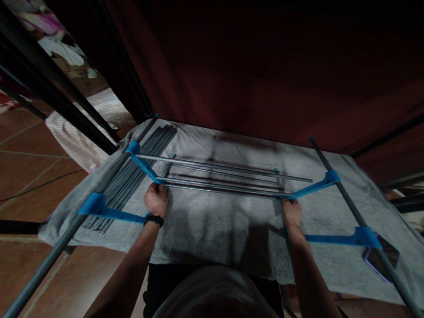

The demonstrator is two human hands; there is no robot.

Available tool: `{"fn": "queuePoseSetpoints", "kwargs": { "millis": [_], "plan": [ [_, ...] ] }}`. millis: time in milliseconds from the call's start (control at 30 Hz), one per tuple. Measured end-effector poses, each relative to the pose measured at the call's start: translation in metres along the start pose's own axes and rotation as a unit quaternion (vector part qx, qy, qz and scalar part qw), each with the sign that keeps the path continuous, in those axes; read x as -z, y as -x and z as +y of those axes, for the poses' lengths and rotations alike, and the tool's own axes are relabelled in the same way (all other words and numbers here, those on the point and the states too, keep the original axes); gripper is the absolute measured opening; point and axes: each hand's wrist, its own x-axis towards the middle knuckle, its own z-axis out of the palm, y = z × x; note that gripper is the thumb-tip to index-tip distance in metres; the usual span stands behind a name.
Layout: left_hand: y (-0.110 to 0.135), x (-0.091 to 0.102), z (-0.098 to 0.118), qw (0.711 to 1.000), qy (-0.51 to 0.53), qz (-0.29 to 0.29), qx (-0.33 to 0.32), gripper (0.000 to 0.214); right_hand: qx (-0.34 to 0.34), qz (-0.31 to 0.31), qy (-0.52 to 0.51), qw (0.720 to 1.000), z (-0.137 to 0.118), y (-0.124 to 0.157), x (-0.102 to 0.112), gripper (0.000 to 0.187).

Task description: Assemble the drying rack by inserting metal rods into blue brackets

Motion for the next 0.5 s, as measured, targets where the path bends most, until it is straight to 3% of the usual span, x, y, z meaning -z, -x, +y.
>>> {"fn": "queuePoseSetpoints", "kwargs": {
  "millis": [133,333,433,500],
  "plan": [
    [0.001,0.002,0.003,1.0,-0.019,-0.006,0.003,0.035,-0.023,0.01,0.0,1.0,-0.003,0.001,-0.001,0.039],
    [-0.002,0.006,0.014,0.999,0.03,-0.012,0.011,0.06,-0.055,0.007,-0.007,0.998,-0.009,0.001,0.0,0.037],
    [-0.01,0.003,0.009,0.996,0.081,-0.017,0.019,0.052,-0.045,0.009,-0.021,0.999,-0.01,0.003,0.002,0.037],
    [-0.015,-0.002,0.002,0.988,0.151,-0.013,-0.018,0.049,-0.023,0.01,-0.048,0.999,-0.01,0.004,0.003,0.036]
  ]
}}
